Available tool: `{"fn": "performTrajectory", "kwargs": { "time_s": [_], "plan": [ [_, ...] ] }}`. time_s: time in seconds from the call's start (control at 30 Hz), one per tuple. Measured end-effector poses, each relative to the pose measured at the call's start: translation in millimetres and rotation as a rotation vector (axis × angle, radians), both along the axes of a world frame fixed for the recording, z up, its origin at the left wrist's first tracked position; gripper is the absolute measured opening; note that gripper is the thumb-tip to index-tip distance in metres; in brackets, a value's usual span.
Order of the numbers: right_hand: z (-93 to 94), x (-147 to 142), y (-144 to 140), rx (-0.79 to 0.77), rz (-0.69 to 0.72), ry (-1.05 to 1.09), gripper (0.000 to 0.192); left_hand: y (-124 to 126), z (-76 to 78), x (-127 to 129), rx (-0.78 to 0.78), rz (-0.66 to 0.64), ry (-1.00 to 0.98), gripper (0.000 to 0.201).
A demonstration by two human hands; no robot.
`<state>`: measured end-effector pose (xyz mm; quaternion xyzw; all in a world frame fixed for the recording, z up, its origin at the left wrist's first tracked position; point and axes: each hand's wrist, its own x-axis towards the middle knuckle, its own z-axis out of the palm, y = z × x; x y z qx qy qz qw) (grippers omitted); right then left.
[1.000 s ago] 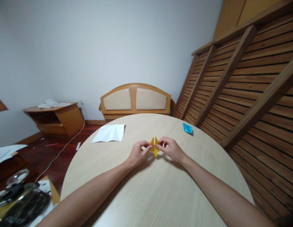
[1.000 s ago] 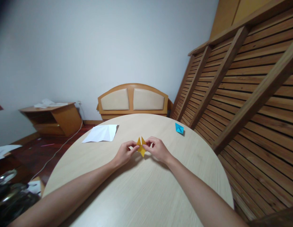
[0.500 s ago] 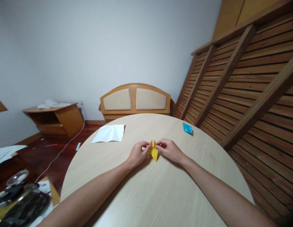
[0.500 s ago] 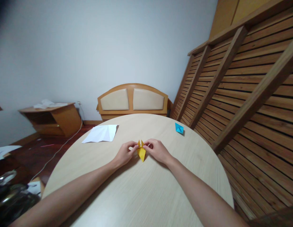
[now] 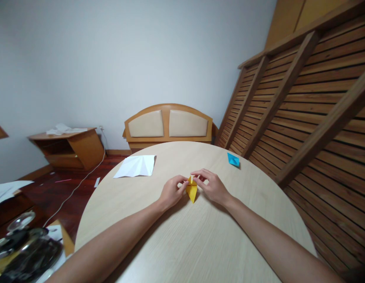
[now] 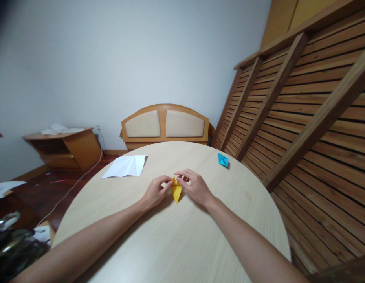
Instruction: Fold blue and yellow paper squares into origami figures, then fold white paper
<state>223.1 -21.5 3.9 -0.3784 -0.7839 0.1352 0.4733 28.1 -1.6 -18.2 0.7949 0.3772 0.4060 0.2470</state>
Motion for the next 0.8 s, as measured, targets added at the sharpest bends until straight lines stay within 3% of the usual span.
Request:
{"fn": "performTrajectory", "kwargs": {
  "time_s": [0.8],
  "plan": [
    [2.4,4.9,0.1,0.033,-0.025,-0.057,0.010,-0.7,-2.4,-0.4,0.034,-0.037,0.039,0.025]
  ]
}}
